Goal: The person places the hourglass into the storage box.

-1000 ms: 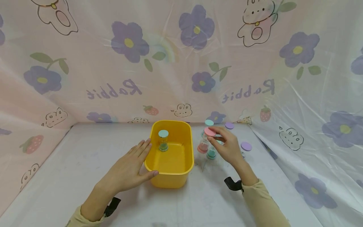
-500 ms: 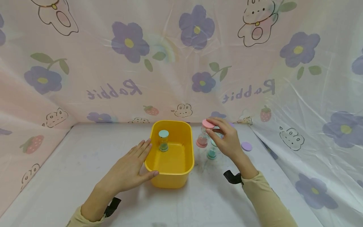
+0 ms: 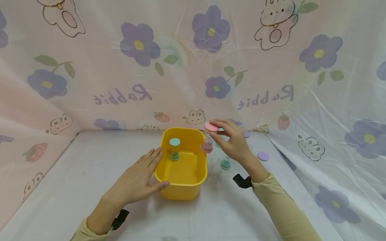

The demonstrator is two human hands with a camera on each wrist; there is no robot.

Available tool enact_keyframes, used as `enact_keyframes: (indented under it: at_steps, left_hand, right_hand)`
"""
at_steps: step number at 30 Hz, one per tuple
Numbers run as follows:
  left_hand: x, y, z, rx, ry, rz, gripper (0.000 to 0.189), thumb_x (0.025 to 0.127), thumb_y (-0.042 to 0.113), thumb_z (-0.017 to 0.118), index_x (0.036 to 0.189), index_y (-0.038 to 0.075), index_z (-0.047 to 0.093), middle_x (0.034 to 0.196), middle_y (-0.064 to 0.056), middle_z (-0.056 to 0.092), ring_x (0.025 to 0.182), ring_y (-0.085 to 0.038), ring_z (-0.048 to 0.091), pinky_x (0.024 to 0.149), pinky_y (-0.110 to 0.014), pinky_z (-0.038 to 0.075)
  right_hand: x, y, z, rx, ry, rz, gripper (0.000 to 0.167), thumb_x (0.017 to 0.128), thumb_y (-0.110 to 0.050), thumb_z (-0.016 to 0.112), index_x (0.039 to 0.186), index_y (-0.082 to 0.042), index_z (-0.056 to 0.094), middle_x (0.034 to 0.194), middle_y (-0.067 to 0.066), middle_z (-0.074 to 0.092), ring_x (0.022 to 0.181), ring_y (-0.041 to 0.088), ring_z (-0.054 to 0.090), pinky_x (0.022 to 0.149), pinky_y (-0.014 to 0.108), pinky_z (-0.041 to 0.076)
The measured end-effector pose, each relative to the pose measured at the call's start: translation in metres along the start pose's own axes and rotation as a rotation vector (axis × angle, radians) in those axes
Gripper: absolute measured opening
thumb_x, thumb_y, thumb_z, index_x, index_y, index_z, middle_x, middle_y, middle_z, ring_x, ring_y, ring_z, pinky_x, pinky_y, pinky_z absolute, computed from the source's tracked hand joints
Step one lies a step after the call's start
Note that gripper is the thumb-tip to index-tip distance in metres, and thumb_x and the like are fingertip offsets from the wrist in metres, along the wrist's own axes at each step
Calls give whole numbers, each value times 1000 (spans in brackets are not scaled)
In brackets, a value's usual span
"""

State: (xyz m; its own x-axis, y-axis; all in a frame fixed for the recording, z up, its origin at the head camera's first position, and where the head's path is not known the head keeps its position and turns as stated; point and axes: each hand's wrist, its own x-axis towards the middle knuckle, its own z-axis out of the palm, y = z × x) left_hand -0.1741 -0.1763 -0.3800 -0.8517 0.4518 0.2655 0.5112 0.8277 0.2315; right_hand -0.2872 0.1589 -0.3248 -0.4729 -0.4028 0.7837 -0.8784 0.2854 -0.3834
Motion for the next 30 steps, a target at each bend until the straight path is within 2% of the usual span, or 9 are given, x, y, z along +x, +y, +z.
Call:
enact_keyframes:
  at_steps: [7, 12, 18, 24, 30]
  left_hand:
    - [0, 0, 0, 5, -6, 0, 97, 100, 70, 49, 162, -2, 29, 171, -15, 23, 157, -36, 23, 126, -55, 26]
    - [1, -1, 0, 10, -13, -6, 100, 98, 73, 50, 162, -1, 29, 172, -14, 21, 158, -35, 22, 126, -54, 25]
    - [1, -1, 0, 11, -7, 0, 99, 98, 72, 49, 162, -1, 30, 171, -15, 23, 157, -36, 23, 126, -54, 25]
    - [1, 0, -1, 7, -16, -3, 98, 99, 72, 47, 162, -1, 30, 171, -15, 23, 158, -35, 22, 126, -54, 25]
    - [1, 1, -1, 8, -15, -9, 98, 98, 71, 51, 162, -1, 31, 171, -14, 23, 158, -35, 22, 126, -54, 25]
  right_hand:
    - [9, -1, 18, 74, -68, -60, 43, 84, 12, 78, 126, 4, 69, 125, 16, 69, 106, 29, 69, 86, 28, 62]
    - [12, 0, 29, 73, -122, -81, 41, 85, 8, 80, 125, 5, 70, 124, 17, 68, 105, 29, 70, 87, 31, 63]
    - [12, 2, 41, 52, -248, -42, 40, 88, -2, 81, 127, 1, 70, 127, 13, 67, 107, 24, 70, 89, 30, 62]
    - [12, 2, 53, 20, -379, -21, 41, 88, -8, 84, 126, -1, 70, 121, 9, 66, 106, 20, 68, 92, 26, 60]
    - [14, 2, 67, -14, -512, 5, 42, 88, -13, 84, 127, -2, 70, 124, 9, 67, 109, 20, 66, 95, 26, 59]
